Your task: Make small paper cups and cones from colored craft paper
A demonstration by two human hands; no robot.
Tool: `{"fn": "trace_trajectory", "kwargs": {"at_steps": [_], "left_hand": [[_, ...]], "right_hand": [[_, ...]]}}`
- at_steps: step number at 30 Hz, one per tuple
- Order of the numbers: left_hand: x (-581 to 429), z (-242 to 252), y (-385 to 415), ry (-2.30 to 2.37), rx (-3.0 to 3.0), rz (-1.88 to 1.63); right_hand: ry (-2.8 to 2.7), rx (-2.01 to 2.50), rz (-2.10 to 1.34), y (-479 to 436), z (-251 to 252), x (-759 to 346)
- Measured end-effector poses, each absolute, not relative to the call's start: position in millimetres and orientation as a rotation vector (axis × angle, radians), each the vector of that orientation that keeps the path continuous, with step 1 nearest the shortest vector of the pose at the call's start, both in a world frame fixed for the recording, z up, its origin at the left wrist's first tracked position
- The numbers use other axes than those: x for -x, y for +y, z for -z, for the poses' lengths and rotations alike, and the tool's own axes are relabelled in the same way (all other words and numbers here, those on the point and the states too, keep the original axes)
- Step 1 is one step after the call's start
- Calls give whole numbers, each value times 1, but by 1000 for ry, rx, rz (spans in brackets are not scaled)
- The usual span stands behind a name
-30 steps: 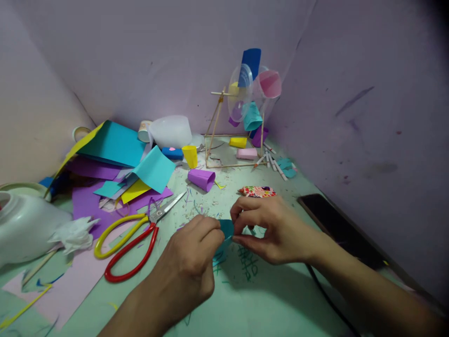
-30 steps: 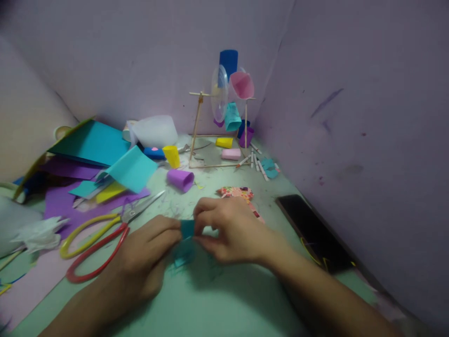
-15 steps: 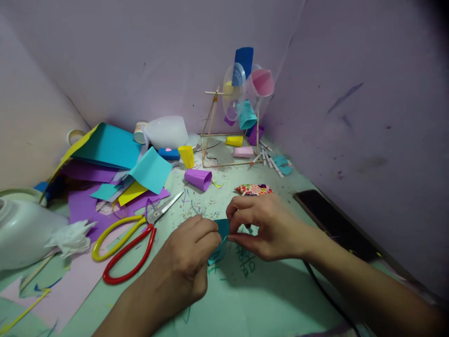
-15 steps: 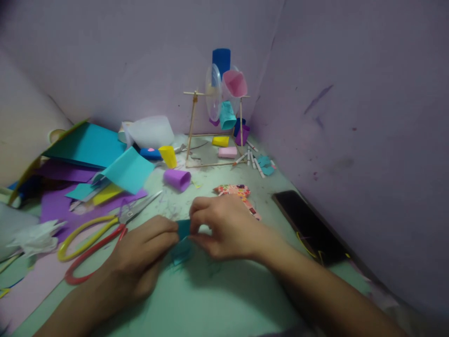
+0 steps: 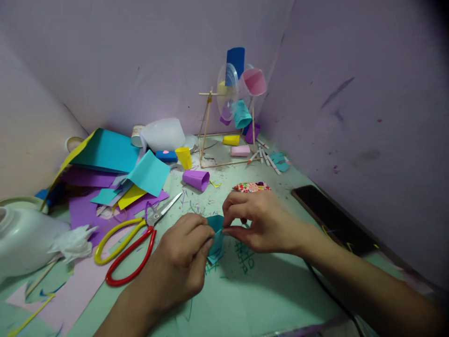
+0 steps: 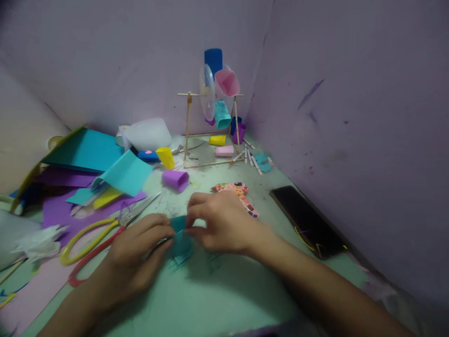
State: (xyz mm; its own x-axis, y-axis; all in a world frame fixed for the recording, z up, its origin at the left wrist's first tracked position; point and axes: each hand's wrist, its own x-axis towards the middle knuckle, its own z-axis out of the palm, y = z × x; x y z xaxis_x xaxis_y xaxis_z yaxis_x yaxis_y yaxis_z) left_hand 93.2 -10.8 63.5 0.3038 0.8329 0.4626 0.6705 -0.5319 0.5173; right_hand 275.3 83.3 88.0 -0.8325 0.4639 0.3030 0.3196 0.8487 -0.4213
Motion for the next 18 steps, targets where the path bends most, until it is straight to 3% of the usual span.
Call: {"fn": "trace_trajectory", "kwargs": {"at_steps": [18], "left_hand": [[-95,-64,-9,1465,-2461,-1158]], "right_hand": [[-2344,603,-556,76,-69,-273]]}}
